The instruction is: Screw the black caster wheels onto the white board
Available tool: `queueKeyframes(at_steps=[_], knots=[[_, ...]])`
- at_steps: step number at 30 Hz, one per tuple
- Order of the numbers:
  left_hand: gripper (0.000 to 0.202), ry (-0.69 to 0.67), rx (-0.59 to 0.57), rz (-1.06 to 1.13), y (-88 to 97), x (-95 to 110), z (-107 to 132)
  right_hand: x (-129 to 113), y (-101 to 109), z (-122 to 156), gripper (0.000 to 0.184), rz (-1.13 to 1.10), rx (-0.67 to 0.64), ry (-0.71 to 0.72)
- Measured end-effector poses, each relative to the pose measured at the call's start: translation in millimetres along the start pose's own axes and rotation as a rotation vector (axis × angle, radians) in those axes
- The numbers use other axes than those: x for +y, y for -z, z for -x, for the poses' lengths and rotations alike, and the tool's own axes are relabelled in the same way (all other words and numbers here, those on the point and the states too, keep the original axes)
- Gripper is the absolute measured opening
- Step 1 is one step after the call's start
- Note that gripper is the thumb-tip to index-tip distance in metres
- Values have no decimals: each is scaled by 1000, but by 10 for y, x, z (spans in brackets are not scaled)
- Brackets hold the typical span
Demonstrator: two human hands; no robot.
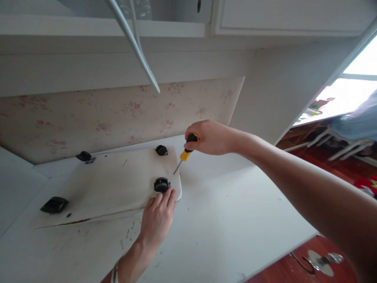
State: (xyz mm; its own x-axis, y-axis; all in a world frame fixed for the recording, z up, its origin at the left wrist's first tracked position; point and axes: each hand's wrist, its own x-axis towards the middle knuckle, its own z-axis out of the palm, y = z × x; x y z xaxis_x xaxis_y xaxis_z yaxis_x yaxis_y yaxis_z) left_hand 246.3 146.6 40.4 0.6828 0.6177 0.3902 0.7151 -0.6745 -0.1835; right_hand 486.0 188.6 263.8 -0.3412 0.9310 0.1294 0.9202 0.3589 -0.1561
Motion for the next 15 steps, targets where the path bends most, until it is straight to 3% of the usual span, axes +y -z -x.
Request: queueKeyframes(at_steps=[6,15], knots=[[35,11,-16,9,-4,1,-7,38,-218,153,20,-140,87,-104],[37,14,-21,30,-21,-3,-4,13,-267,198,17,-177,69,-132]])
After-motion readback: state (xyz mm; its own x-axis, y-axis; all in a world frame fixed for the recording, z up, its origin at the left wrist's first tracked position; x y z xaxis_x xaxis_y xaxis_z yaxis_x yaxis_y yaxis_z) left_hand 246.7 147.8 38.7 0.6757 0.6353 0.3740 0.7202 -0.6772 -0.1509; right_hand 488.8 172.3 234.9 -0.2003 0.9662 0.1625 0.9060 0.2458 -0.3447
